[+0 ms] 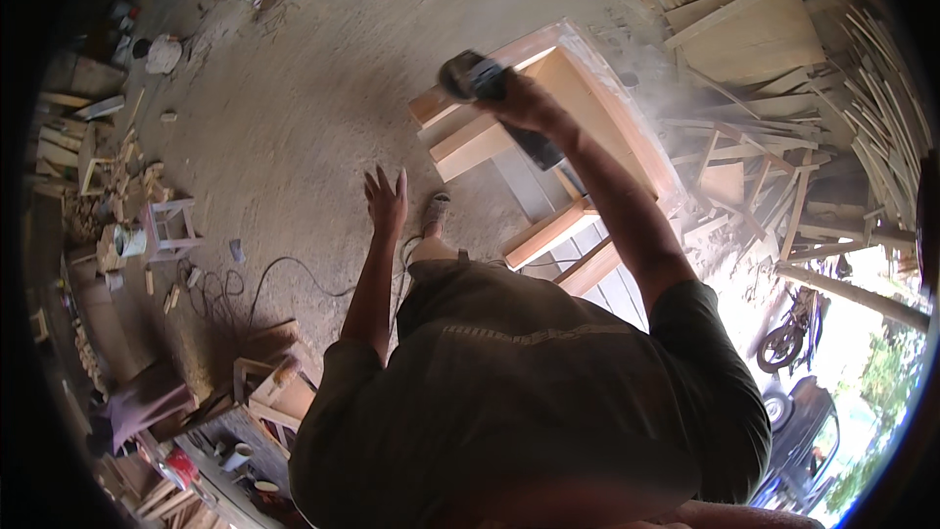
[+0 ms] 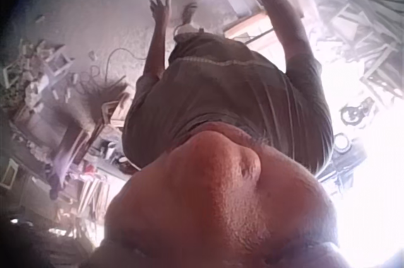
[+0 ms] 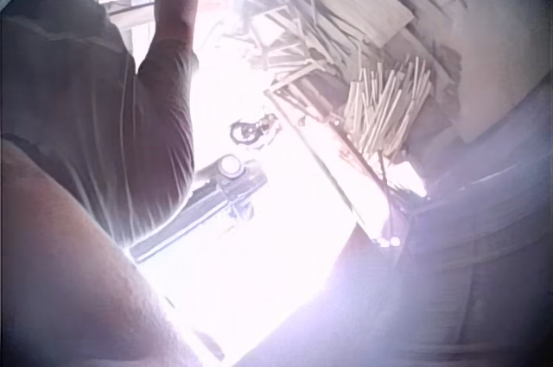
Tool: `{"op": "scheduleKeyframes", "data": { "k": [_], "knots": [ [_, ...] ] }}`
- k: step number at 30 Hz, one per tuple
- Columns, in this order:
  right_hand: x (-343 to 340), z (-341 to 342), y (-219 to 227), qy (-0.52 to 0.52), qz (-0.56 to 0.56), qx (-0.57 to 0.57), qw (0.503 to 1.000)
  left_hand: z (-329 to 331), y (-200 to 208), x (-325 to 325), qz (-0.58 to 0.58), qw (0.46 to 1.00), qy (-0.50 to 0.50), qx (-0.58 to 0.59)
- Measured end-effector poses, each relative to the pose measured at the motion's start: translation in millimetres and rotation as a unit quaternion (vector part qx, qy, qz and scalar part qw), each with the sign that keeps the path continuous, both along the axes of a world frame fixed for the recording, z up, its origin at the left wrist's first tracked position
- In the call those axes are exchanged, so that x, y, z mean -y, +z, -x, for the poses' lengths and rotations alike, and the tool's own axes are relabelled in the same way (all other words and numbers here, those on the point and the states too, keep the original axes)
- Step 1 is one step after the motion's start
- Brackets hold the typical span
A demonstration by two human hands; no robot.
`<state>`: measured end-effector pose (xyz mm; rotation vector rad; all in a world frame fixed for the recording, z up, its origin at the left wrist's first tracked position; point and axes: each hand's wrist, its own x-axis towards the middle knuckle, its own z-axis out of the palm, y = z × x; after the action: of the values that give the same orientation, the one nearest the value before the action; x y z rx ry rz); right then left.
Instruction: The person uses a power sander to smooth the surfaces of a wooden chair, moving the tool across the seat and the legs and turning the chair over to reach different parts.
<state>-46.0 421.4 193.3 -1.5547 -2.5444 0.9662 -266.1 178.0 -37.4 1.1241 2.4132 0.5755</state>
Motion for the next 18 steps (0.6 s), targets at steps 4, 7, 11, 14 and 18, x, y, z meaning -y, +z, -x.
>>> {"op": "scheduleKeyframes", "data": {
  "k": [4, 7, 11, 14, 18],
  "knots": [
    [63, 61, 29, 0.081, 0.081, -0.008, 0.993, 37, -154, 169, 0.094, 0.883, -0.383, -0.253],
    [40, 35, 30, 0.05, 0.03, 0.039, 0.998, -3, -136, 178, 0.143, 0.896, -0.182, 0.378],
    [-13, -17, 8, -0.007, -0.02, 0.006, 1.0, -2, -100, 193, 0.197, 0.783, -0.047, 0.588],
    [-20, -25, 7, -0.048, 0.019, -0.052, 0.997, -5, -95, 188, 0.194, 0.767, -0.029, 0.612],
    [12, 5, 3, 0.035, -0.009, -0.018, 0.999, -13, -101, 164, 0.174, 0.786, -0.022, 0.593]
  ]
}}
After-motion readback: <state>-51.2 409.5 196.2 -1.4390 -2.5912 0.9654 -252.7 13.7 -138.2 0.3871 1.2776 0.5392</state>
